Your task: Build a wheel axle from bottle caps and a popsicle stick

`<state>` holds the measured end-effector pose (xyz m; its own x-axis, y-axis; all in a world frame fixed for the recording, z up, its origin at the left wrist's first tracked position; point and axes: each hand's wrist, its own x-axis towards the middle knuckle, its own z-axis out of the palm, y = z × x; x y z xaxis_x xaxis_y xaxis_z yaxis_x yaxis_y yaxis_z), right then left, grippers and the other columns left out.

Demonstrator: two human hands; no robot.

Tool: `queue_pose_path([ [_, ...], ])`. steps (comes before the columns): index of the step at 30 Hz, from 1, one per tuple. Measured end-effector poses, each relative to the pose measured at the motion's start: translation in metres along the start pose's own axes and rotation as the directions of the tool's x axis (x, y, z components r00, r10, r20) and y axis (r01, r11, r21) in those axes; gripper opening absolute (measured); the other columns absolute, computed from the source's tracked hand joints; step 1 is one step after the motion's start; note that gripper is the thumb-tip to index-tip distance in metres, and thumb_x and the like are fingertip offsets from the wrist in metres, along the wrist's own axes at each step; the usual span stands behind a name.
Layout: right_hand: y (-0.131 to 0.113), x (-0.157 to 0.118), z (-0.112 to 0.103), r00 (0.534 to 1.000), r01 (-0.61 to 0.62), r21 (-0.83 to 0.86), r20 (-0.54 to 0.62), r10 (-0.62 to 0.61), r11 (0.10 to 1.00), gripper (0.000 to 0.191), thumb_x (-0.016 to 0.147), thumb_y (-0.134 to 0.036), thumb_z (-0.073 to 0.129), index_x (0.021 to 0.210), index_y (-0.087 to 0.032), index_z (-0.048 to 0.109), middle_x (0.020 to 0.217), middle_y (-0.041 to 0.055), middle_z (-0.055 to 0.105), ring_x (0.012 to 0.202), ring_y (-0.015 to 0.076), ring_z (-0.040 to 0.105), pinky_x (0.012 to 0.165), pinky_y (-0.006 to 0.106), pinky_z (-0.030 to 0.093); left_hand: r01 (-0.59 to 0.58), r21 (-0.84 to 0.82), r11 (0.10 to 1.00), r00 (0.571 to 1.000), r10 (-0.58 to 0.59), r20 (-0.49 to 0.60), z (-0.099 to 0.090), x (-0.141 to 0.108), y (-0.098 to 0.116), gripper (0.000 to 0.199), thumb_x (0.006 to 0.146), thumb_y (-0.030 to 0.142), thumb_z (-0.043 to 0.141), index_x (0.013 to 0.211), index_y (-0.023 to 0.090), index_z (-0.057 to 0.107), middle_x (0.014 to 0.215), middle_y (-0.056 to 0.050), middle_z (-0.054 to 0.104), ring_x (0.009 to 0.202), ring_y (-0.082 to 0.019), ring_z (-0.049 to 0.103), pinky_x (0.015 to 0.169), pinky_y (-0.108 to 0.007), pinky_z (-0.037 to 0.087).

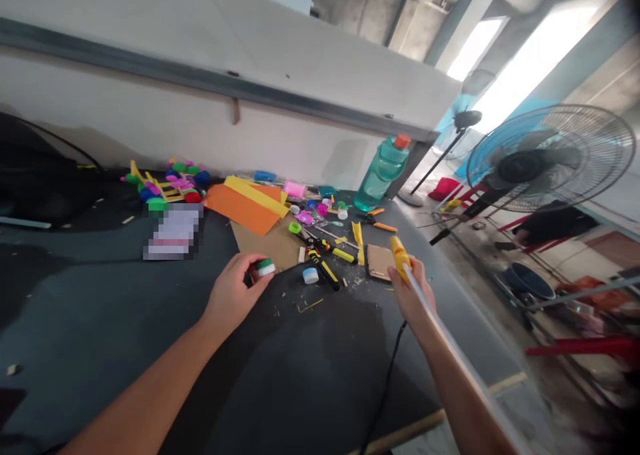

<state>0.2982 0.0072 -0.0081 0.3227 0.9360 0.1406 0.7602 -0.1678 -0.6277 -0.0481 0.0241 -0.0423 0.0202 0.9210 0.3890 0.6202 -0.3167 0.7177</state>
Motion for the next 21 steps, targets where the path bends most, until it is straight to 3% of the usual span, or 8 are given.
queue_pose_path([
  [2, 0.017, -0.004, 0.000, 0.997, 0.045, -0.248, -0.048, -0.059, 0.968, 0.042, 0.089, -0.043, 0.041, 0.123, -0.018, 0.037, 0.105, 0.0130, 0.064, 0.087, 0.0289, 0.065, 0.067, 0.036, 0.046, -0.011, -0.003, 1.000, 1.000, 0.011, 0.001, 0.000, -0.001, 0.001, 0.022, 0.082, 0.032, 0.059, 0.102, 0.021, 0.055, 0.096, -0.004, 0.058, 0.083, -0.019, 0.058, 0.075, -0.033, 0.049],
  [5, 0.032, -0.006, 0.004, 0.998, 0.035, -0.468, -0.033, -0.057, 0.883, 0.039, 0.090, -0.032, 0.039, 0.124, -0.013, 0.037, 0.106, 0.0171, 0.064, 0.087, 0.0295, 0.065, 0.068, 0.036, 0.046, -0.006, 0.014, 1.000, 1.000, 0.005, 0.025, 0.000, -0.002, 0.003, 0.023, 0.082, 0.032, 0.059, 0.101, 0.021, 0.056, 0.094, -0.004, 0.058, 0.079, -0.018, 0.058, 0.073, -0.032, 0.049],
  [9, 0.041, 0.002, 0.007, 0.998, 0.063, -0.584, 0.031, -0.055, 0.810, 0.040, 0.088, -0.024, 0.043, 0.124, -0.008, 0.039, 0.110, 0.0216, 0.062, 0.096, 0.0304, 0.063, 0.076, 0.037, 0.045, 0.002, 0.048, 0.999, 0.999, -0.004, 0.044, -0.001, -0.001, 0.006, 0.021, 0.081, 0.029, 0.059, 0.100, 0.021, 0.059, 0.093, -0.004, 0.057, 0.075, -0.017, 0.058, 0.067, -0.029, 0.048],
  [14, 0.044, 0.020, -0.001, 0.989, 0.091, -0.675, 0.147, 0.012, 0.732, 0.044, 0.087, -0.026, 0.048, 0.126, -0.010, 0.041, 0.106, 0.0193, 0.063, 0.104, 0.0329, 0.058, 0.078, 0.040, 0.045, -0.018, 0.058, 0.998, 0.998, 0.014, 0.069, -0.001, -0.002, 0.008, 0.019, 0.081, 0.027, 0.059, 0.099, 0.021, 0.059, 0.093, -0.004, 0.057, 0.074, -0.016, 0.057, 0.067, -0.029, 0.049],
  [18, 0.017, 0.023, -0.015, 0.984, 0.155, -0.775, 0.175, -0.028, 0.612, 0.052, 0.082, -0.040, 0.058, 0.125, -0.012, 0.048, 0.108, 0.0203, 0.061, 0.102, 0.0375, 0.055, 0.075, 0.045, 0.044, -0.090, 0.078, 0.993, 0.990, 0.081, 0.118, 0.001, -0.003, 0.004, 0.018, 0.082, 0.026, 0.059, 0.100, 0.022, 0.058, 0.096, -0.004, 0.058, 0.084, -0.019, 0.058, 0.077, -0.035, 0.049],
  [20, -0.011, 0.023, -0.016, 0.973, 0.231, -0.746, 0.163, -0.164, 0.625, 0.049, 0.083, -0.041, 0.058, 0.121, -0.011, 0.053, 0.107, 0.0204, 0.061, 0.099, 0.0364, 0.054, 0.076, 0.044, 0.044, -0.133, 0.105, 0.986, 0.982, 0.116, 0.148, 0.002, -0.003, 0.002, 0.018, 0.082, 0.027, 0.060, 0.099, 0.023, 0.059, 0.095, -0.004, 0.059, 0.092, -0.022, 0.057, 0.082, -0.038, 0.047],
  [21, -0.027, 0.024, -0.012, 0.942, 0.328, -0.687, 0.187, -0.278, 0.648, 0.040, 0.086, -0.038, 0.054, 0.118, -0.014, 0.056, 0.106, 0.0177, 0.062, 0.099, 0.0339, 0.054, 0.079, 0.043, 0.043, -0.145, 0.119, 0.982, 0.978, 0.125, 0.166, 0.003, -0.002, 0.001, 0.018, 0.081, 0.028, 0.062, 0.098, 0.023, 0.060, 0.095, -0.004, 0.060, 0.094, -0.023, 0.055, 0.083, -0.039, 0.047],
])
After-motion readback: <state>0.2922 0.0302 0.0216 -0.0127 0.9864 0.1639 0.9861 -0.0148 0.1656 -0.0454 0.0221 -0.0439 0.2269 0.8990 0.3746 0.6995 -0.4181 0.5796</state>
